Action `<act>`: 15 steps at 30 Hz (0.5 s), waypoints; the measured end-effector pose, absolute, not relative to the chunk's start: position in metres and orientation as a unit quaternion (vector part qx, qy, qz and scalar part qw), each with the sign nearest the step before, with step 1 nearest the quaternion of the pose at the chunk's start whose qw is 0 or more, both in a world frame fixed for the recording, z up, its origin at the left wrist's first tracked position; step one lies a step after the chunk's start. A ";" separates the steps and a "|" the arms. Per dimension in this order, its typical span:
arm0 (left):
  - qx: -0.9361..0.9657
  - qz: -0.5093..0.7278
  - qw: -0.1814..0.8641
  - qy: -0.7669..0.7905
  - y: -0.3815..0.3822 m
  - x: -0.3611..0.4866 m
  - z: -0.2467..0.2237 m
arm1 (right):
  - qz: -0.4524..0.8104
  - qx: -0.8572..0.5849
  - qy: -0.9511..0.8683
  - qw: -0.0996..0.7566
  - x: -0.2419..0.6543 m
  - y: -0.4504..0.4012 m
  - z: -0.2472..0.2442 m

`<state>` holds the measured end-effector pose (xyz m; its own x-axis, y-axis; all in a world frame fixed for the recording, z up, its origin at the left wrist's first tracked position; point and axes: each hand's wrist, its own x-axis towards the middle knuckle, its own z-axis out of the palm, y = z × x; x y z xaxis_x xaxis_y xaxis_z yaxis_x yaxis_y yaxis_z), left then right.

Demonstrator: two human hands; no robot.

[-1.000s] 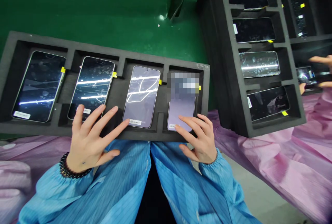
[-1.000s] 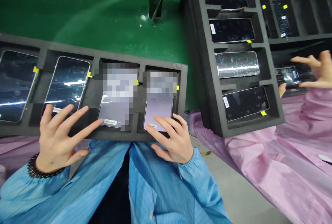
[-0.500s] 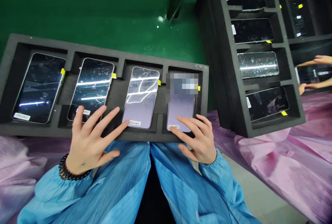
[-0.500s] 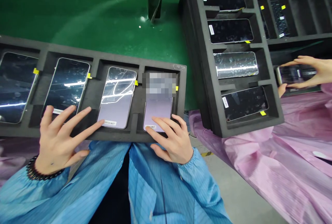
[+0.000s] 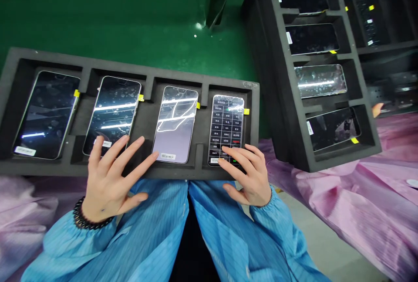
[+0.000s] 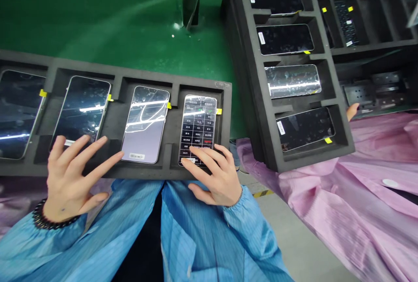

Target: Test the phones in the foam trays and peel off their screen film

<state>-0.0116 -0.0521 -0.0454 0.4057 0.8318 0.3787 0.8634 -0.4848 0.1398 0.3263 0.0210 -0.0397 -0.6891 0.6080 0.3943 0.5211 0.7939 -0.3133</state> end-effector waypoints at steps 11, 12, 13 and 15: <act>-0.818 -0.254 0.025 -0.515 -0.053 -0.012 -0.047 | 0.097 -0.462 -0.846 0.249 0.333 0.029 -0.033; -0.816 -0.247 0.020 -0.522 -0.054 -0.012 -0.047 | 0.092 -0.476 -0.843 0.235 0.333 0.030 -0.031; -0.813 -0.236 0.010 -0.532 -0.055 -0.011 -0.045 | 0.088 -0.483 -0.842 0.222 0.332 0.031 -0.030; -0.806 -0.214 -0.013 -0.552 -0.056 -0.010 -0.043 | 0.082 -0.492 -0.844 0.196 0.331 0.032 -0.028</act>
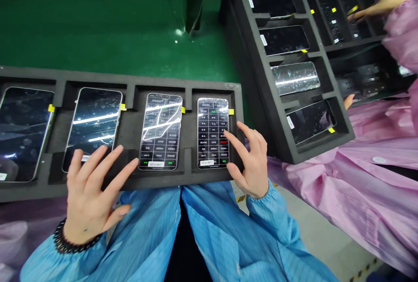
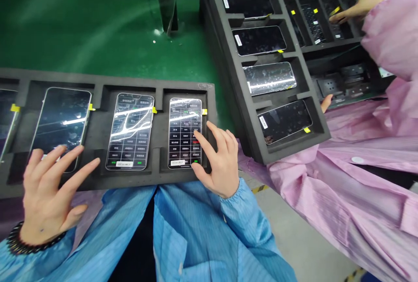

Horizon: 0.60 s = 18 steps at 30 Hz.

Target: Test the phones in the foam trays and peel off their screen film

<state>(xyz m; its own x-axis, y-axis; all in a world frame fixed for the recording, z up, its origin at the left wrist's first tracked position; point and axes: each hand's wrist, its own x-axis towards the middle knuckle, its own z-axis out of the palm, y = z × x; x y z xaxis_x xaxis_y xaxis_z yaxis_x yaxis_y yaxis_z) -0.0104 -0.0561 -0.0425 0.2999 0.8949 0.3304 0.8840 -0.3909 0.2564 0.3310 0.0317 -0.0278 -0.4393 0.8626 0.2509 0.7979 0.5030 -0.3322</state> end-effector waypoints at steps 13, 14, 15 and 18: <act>0.795 0.142 0.057 0.588 -0.008 0.030 -0.023 | 0.109 -0.510 -0.837 0.168 0.330 0.031 -0.029; 0.798 0.132 0.062 0.584 -0.004 0.032 -0.023 | 0.109 -0.510 -0.837 0.168 0.330 0.031 -0.029; 0.802 0.127 0.064 0.580 -0.001 0.034 -0.025 | 0.108 -0.510 -0.837 0.170 0.330 0.031 -0.029; 0.812 0.112 0.069 0.568 0.004 0.038 -0.026 | 0.101 -0.510 -0.836 0.174 0.331 0.031 -0.029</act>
